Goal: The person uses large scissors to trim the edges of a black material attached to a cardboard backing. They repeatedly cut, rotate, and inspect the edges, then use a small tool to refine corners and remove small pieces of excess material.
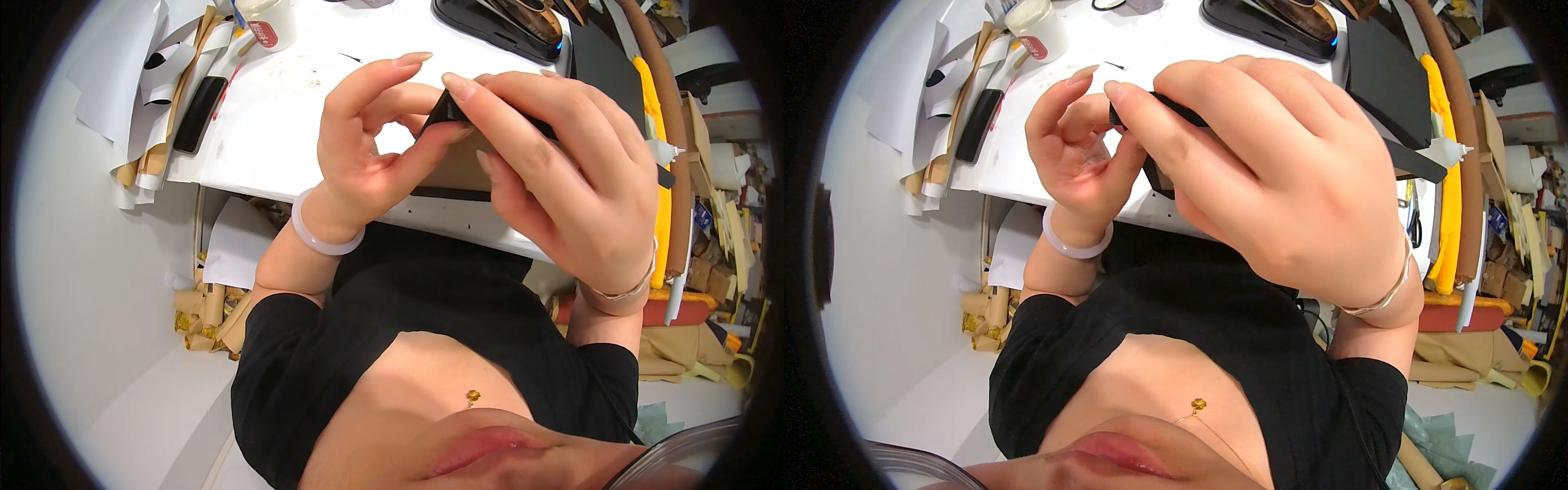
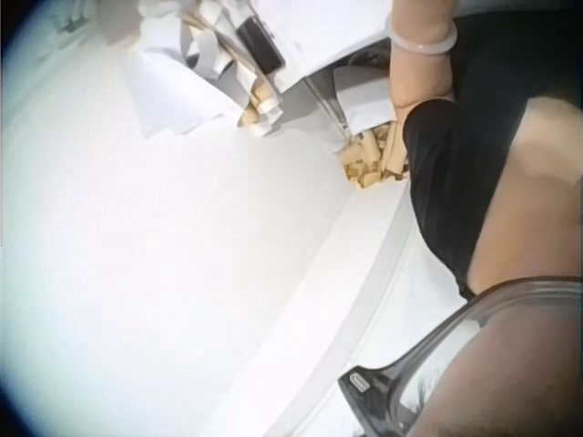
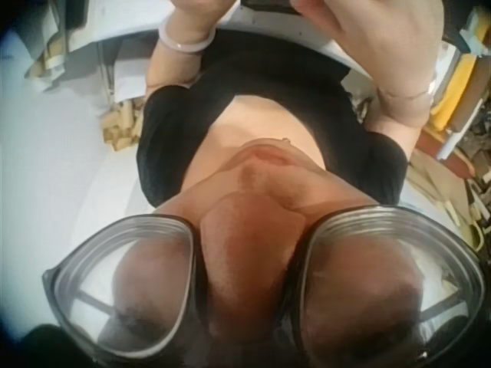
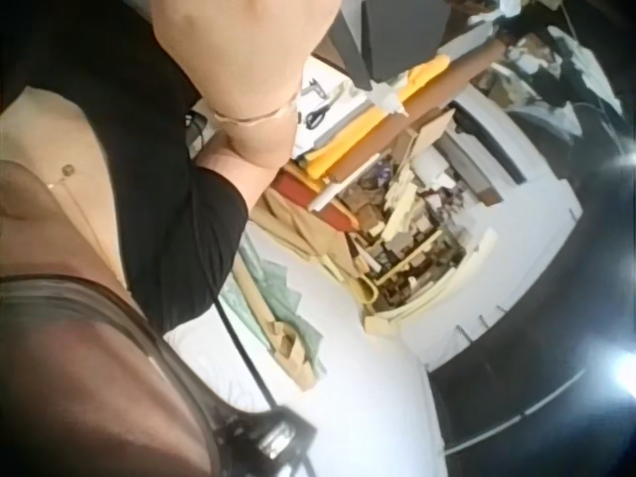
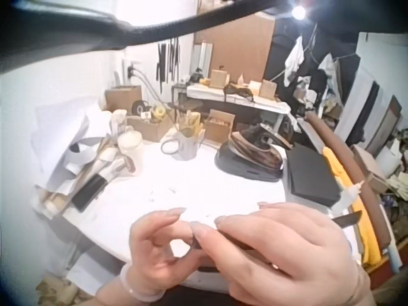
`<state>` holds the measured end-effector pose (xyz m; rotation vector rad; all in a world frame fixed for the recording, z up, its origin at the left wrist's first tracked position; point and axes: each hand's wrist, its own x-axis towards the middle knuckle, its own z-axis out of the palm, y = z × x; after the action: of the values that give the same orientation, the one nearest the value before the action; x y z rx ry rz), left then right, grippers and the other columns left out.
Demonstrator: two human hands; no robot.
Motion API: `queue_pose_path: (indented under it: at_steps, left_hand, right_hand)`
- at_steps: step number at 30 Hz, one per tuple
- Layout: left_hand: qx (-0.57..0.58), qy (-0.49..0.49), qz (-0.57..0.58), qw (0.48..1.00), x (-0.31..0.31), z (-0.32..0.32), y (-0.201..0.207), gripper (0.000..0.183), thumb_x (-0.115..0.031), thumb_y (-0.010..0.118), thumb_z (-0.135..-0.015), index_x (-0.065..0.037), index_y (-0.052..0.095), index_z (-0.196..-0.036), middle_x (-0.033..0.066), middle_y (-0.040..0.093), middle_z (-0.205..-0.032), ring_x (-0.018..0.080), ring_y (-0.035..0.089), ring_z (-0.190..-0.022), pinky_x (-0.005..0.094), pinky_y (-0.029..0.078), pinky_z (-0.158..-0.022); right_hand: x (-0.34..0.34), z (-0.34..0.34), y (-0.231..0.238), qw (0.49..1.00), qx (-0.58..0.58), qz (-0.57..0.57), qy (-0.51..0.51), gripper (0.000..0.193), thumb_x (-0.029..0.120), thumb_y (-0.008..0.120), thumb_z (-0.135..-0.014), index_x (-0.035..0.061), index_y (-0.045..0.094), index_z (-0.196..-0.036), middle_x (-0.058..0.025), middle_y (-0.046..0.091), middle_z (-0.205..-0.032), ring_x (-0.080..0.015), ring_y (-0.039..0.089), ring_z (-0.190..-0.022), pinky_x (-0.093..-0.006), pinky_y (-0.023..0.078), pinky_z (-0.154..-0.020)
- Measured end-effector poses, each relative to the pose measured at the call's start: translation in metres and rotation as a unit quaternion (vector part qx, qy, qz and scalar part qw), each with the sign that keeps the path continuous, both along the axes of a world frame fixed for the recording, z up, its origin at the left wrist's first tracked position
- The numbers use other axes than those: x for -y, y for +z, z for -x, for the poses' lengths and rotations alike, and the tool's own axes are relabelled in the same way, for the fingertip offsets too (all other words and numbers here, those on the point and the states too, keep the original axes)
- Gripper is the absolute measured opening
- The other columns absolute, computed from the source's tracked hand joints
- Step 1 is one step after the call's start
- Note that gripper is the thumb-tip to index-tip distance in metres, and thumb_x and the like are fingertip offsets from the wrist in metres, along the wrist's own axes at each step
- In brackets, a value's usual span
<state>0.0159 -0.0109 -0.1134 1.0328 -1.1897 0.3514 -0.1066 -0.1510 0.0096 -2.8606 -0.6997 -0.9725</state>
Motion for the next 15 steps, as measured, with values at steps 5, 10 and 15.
queue_pose_path:
  at_steps: [5, 10, 15]
  left_hand:
    - [-0.090, -0.051, 0.006, 0.995, 0.000, 0.011, -0.006, 0.046, 0.008, 0.071, -0.087, 0.003, 0.052, -0.129, 0.0125, 0.072, -0.099, 0.0171, 0.071, -0.089, 0.0257, 0.056, -0.075]
    - [-0.204, -0.090, -0.020, 0.975, 0.000, 0.035, -0.017, 0.023, 0.005, 0.062, -0.096, 0.005, 0.060, -0.119, 0.0083, 0.071, -0.100, 0.0116, 0.066, -0.092, 0.0240, 0.053, -0.081]
    - [-0.202, -0.001, 0.024, 0.979, 0.010, 0.042, -0.016, 0.021, 0.003, 0.060, -0.098, 0.004, 0.062, -0.119, 0.0073, 0.071, -0.099, 0.0103, 0.064, -0.088, 0.0233, 0.052, -0.080]
  right_hand:
    - [-0.007, 0.005, -0.001, 0.999, -0.022, -0.034, -0.008, 0.050, -0.001, 0.072, -0.071, 0.0065, 0.071, -0.120, -0.0070, 0.066, -0.105, -0.0237, 0.066, -0.086, -0.0329, 0.054, -0.074]
    - [-0.015, 0.012, -0.001, 0.999, 0.005, 0.035, -0.039, 0.053, 0.003, 0.072, -0.072, 0.0086, 0.069, -0.125, -0.0047, 0.063, -0.110, -0.0223, 0.064, -0.092, -0.0337, 0.053, -0.081]
    - [-0.015, 0.025, 0.006, 0.997, -0.014, 0.053, -0.062, 0.060, 0.010, 0.075, -0.074, 0.0068, 0.063, -0.132, -0.0064, 0.063, -0.121, -0.0255, 0.062, -0.108, -0.0377, 0.049, -0.096]
